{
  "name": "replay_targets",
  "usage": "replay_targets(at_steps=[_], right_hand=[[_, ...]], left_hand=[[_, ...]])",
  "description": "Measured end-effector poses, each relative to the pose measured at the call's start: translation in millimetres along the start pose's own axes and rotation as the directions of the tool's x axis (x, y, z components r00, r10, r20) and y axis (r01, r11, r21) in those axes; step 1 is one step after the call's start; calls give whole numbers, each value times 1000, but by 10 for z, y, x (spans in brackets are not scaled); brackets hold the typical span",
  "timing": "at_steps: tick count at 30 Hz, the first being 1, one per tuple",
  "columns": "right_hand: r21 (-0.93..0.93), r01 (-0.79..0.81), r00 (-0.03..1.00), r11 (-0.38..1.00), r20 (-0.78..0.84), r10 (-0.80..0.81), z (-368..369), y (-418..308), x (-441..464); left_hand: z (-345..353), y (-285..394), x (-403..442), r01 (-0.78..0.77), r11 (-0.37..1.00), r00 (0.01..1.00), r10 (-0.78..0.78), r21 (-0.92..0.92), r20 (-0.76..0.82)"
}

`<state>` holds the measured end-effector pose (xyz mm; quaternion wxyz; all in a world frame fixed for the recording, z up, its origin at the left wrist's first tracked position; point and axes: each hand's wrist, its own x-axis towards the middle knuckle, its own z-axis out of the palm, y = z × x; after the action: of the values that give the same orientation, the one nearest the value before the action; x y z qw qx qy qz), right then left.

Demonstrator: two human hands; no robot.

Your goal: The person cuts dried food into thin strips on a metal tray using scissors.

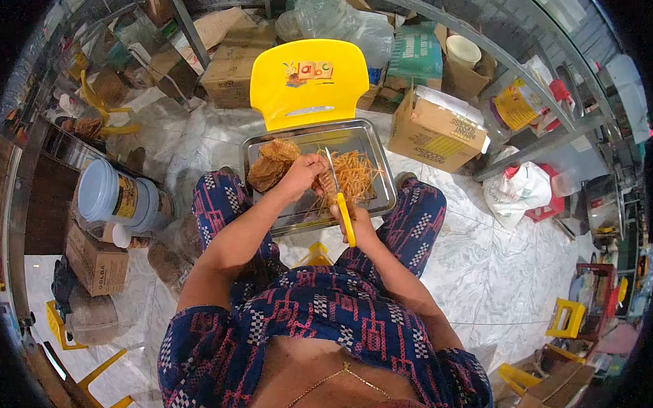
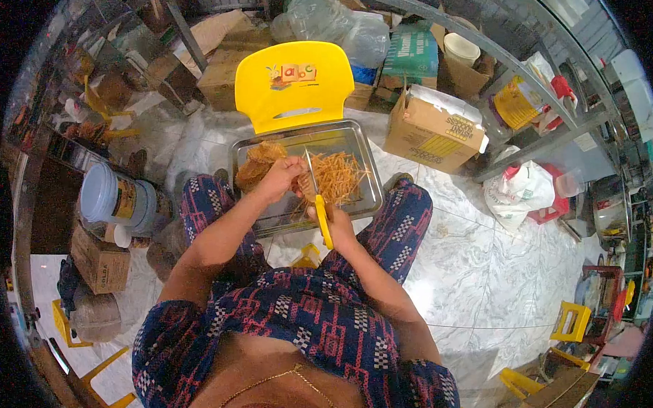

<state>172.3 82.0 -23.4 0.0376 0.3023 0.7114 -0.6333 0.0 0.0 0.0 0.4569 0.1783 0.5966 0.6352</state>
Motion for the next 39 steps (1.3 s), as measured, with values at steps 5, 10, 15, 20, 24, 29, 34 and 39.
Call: replay_targets(at_steps=[5, 10, 15, 20, 24, 29, 34, 39], right_hand=[[-18, 248, 959, 969, -135, -248, 118, 64, 142], [-156, 100, 971, 983, -201, -131, -60, 152, 204], [-345, 43, 980, 938, -169, -107, -98, 20, 75], [-721, 15, 997, 693, -40, -62, -95, -101, -40], [-767, 42, 996, 640, -15, -83, -103, -96, -76], [-816, 111, 993, 567, 73, -89, -56, -160, -136], [-810, 157, 981, 565, 63, -181, -41, -130, -174], [-839, 158, 986, 521, 106, -130, -60, -178, -178]], left_hand=[[-144, 119, -19, 61, 997, 996, -57, 52, -65], [-312, -13, 64, 133, 857, 991, -98, 498, -96], [-321, -150, 97, 190, 742, 982, -135, 643, -133], [-518, -240, 114, -293, 463, 907, 410, 836, 90], [138, 984, -787, -191, 924, 982, 174, 332, 80], [671, 1883, -1946, -843, 477, 535, 786, 248, 310], [713, 1851, -2007, -885, 437, 360, 862, -162, 358], [721, 1801, -2008, -895, 419, 353, 875, -154, 332]])
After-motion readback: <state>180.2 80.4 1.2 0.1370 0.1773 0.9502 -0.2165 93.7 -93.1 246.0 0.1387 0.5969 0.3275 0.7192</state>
